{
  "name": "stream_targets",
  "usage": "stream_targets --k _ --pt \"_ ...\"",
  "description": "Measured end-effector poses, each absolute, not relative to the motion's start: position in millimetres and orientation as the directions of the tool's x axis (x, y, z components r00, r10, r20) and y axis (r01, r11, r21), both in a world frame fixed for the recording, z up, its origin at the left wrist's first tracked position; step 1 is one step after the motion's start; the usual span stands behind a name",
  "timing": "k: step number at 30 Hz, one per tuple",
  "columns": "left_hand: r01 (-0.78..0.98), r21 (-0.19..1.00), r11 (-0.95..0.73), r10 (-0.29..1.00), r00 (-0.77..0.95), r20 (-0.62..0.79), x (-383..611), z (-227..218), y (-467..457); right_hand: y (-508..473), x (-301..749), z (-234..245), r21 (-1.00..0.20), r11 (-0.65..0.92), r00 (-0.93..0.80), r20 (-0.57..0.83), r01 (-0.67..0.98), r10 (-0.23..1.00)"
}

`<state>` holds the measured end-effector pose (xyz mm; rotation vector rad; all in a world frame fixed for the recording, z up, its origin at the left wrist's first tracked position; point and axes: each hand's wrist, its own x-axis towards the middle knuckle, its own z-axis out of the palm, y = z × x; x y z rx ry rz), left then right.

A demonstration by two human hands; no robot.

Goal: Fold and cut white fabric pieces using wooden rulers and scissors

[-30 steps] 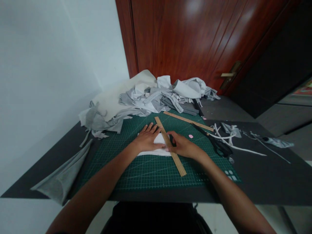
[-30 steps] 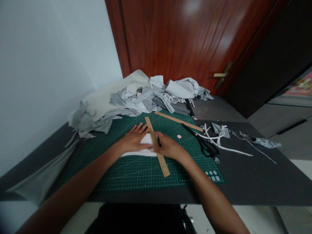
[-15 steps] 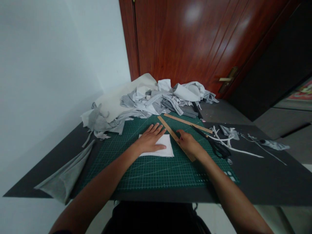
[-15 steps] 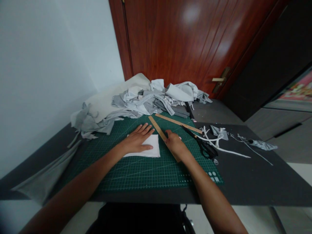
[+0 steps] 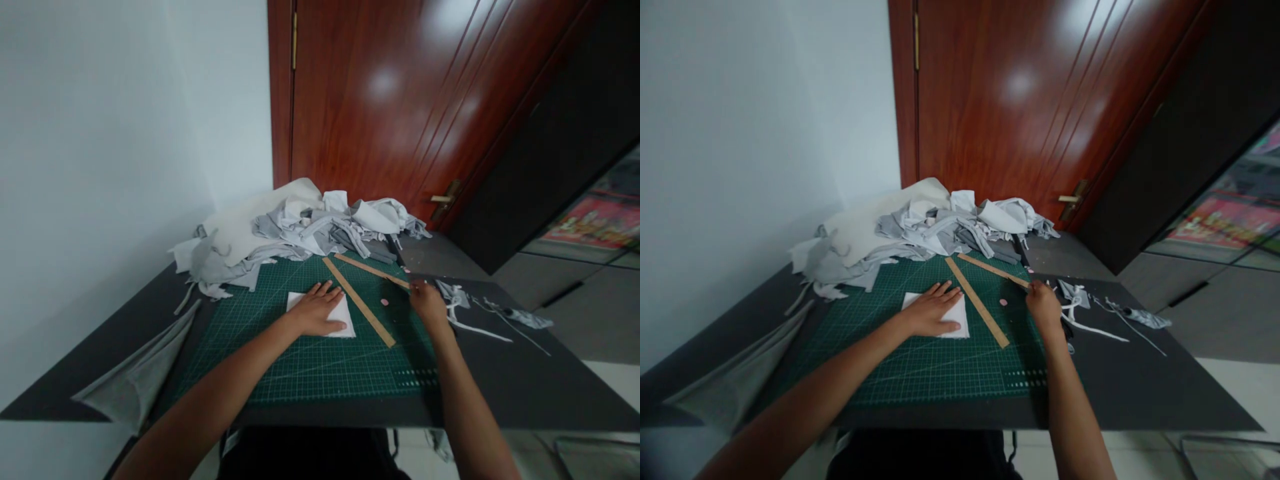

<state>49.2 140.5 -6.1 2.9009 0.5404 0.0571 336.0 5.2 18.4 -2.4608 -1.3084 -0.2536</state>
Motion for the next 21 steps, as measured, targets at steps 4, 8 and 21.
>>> stream_targets --k 4,8,21 --pt "0.358 0.211 -0.909 0.367 0.93 0.004 49 -4 139 -40 335 -15 -0.058 -0.743 0.699 0.394 0.667 0.597" --pt "0.365 0.229 -0.902 0.374 0.928 -0.006 49 -6 138 -65 324 -37 0.044 -0.683 0.609 0.414 0.729 0.677" --pt "0.377 0.322 -0.868 0.356 0.926 -0.123 52 -10 107 -175 312 -51 -0.146 -0.438 0.461 0.247 0.887 0.852"
